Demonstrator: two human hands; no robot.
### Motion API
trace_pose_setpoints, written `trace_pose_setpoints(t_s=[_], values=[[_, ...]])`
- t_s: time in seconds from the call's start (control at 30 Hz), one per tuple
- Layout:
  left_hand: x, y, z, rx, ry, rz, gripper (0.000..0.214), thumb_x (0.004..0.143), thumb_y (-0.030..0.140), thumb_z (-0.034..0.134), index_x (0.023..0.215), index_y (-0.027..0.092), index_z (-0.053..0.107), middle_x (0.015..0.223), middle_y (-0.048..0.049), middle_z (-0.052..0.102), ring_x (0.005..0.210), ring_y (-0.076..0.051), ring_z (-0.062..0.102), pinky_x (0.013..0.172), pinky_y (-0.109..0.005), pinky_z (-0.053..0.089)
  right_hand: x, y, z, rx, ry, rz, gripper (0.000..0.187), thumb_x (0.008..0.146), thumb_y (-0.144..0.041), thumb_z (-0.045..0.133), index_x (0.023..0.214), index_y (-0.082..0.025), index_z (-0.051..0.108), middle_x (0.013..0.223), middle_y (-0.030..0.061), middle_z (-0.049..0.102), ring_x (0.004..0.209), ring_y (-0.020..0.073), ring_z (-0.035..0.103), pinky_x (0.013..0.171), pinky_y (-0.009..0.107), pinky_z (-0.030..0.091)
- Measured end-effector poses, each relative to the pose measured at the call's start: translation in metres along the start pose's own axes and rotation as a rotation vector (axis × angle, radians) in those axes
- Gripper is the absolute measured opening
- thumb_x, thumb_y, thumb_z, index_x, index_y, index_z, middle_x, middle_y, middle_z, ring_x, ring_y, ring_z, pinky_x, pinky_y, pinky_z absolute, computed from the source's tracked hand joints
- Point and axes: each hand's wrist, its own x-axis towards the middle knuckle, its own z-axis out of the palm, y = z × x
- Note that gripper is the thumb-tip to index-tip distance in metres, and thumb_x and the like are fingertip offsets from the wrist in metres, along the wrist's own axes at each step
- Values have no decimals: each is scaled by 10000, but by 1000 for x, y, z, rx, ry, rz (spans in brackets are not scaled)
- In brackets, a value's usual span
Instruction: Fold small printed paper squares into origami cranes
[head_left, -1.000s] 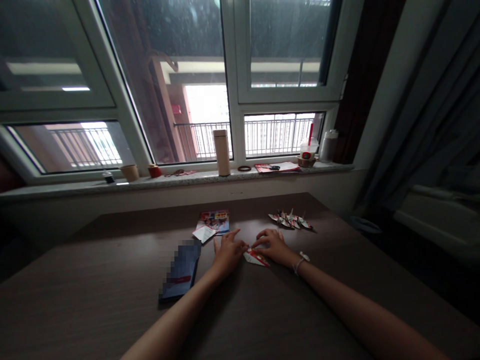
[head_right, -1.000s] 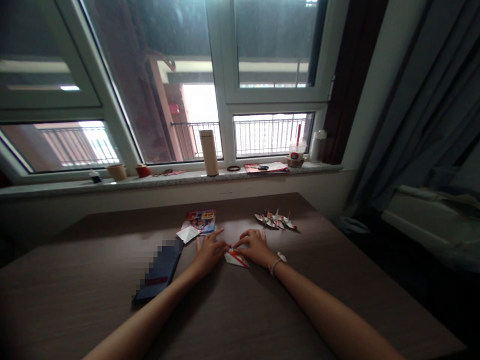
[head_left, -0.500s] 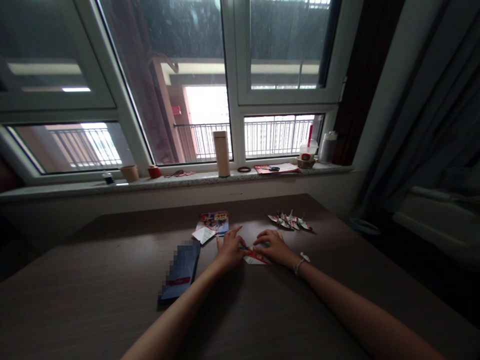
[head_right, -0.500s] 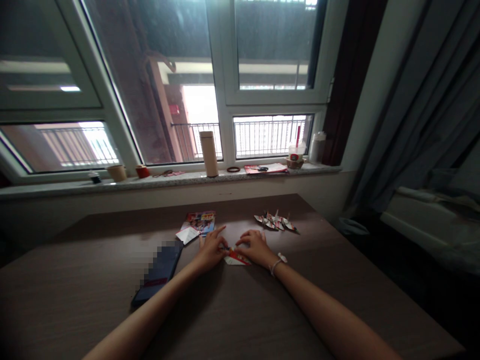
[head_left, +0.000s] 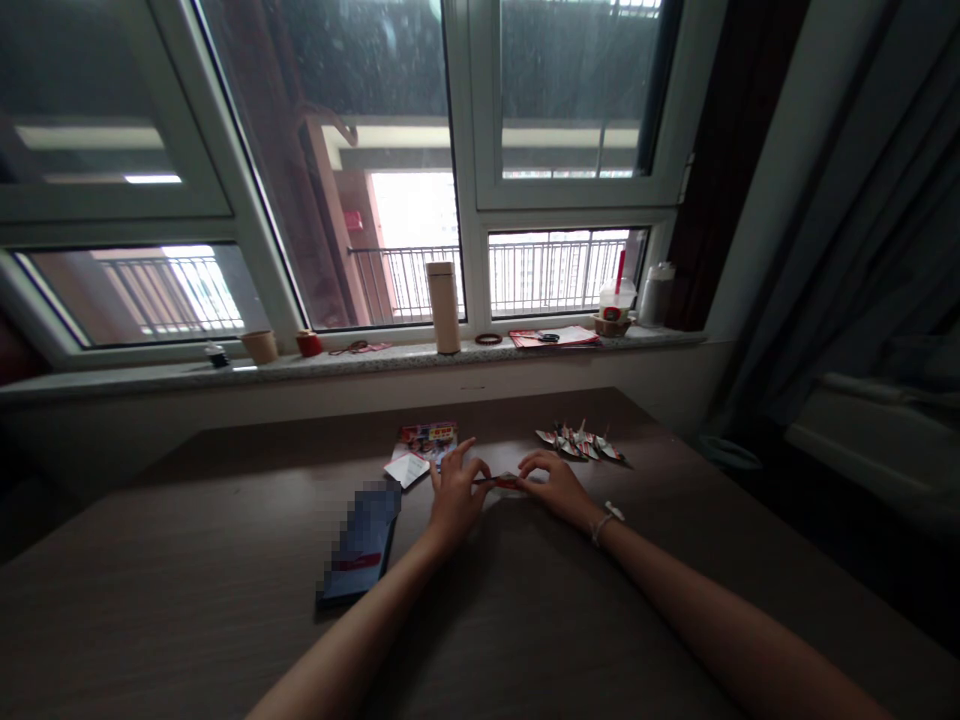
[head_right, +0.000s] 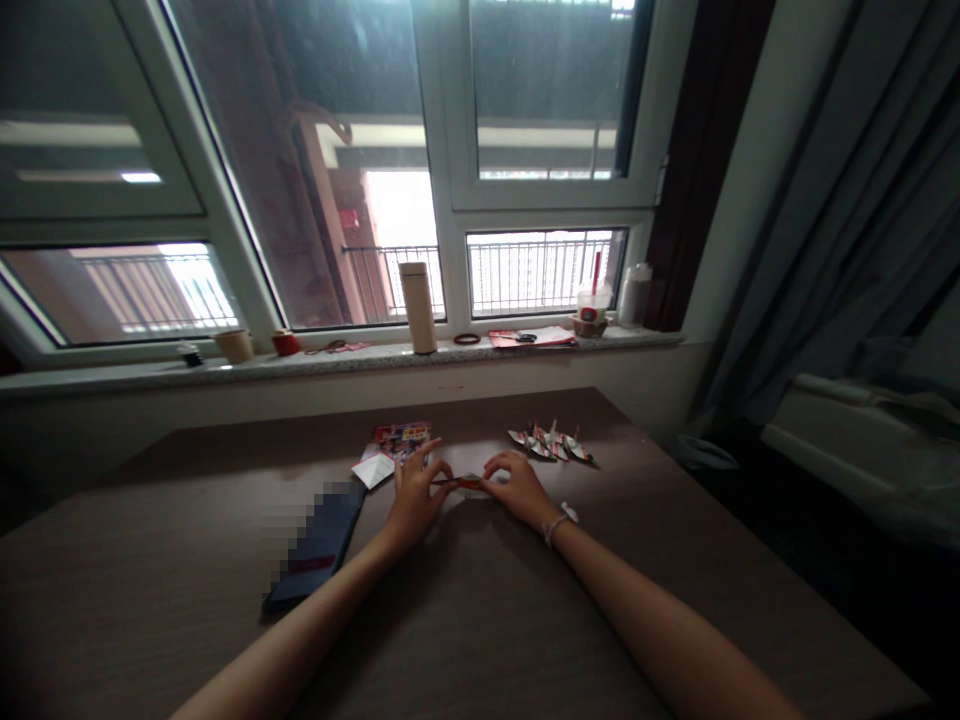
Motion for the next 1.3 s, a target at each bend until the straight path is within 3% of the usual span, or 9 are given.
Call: trace_pose_setpoints(t_s=[0.1,0.23,0.43,0.6,0.73,0.93,1.03,1.13,1.3], values=[[-1,-2,1,27,26,-32,160,862,278,611,1016,260,649,1467,-86,438,1377,-282,357,1146,-611,160,-2,-6,-6,-100,47,-58,59,805,-246,645,760,-208,654,920,43,686,989,219,597,999,408,388],[-3,-2,0,94,10,-79,211,868,317,610,1063,308,691,1445,-65,464,1360,-297,372,1133,-630,178,-5,-12,-8,-246,-2,-126,46,805,-185,635,766,-206,647,930,30,681,1030,219,587,1112,494,238],[-6,4,-3,166,-85,-112,212,888,405,577,1006,367,749,1424,-55,507,1323,-327,401,1104,-698,150,-9,-10,-3,-346,-125,-118,105,848,-323,653,825,-247,721,955,26,698,1035,228,588,1138,564,91],[-8,1,2,203,-154,-116,246,885,450,564,1040,375,741,1451,-61,483,1330,-346,387,1090,-728,122,-9,-14,-4,-311,-168,-78,139,865,-304,621,873,-259,752,990,42,698,1068,231,575,1140,546,101],[-8,-2,8,192,-177,-133,303,879,494,556,1123,391,703,1474,-84,449,1363,-346,347,1091,-728,89,-7,-10,-3,-241,-174,-10,168,848,-249,619,928,-267,765,1094,76,682,1143,248,557,1113,515,197],[-5,1,7,169,-228,-171,332,854,472,604,1172,402,669,1481,-87,433,1359,-365,350,1070,-746,120,-6,-3,0,-211,-214,-41,147,826,-267,650,918,-268,765,1047,46,686,1097,229,548,1051,429,301],[-5,5,5,155,-216,-164,325,856,429,613,1176,408,666,1463,-81,452,1343,-357,375,1074,-738,139,-6,-5,-2,-215,-232,-19,148,814,-299,675,930,-275,764,1033,41,678,1112,238,529,1066,452,281],[-5,8,3,143,-215,-125,259,872,394,600,1108,424,701,1458,-57,462,1346,-341,378,1081,-732,136,-5,-7,-5,-234,-243,-6,155,795,-330,707,930,-284,766,1001,41,665,1123,251,521,1114,529,185],[-5,6,1,137,-278,-127,226,859,445,600,1042,435,732,1479,-48,445,1368,-358,348,1082,-746,72,-4,-7,-6,-253,-272,11,164,785,-327,728,937,-287,774,1024,58,658,1147,267,513,1134,597,95]])
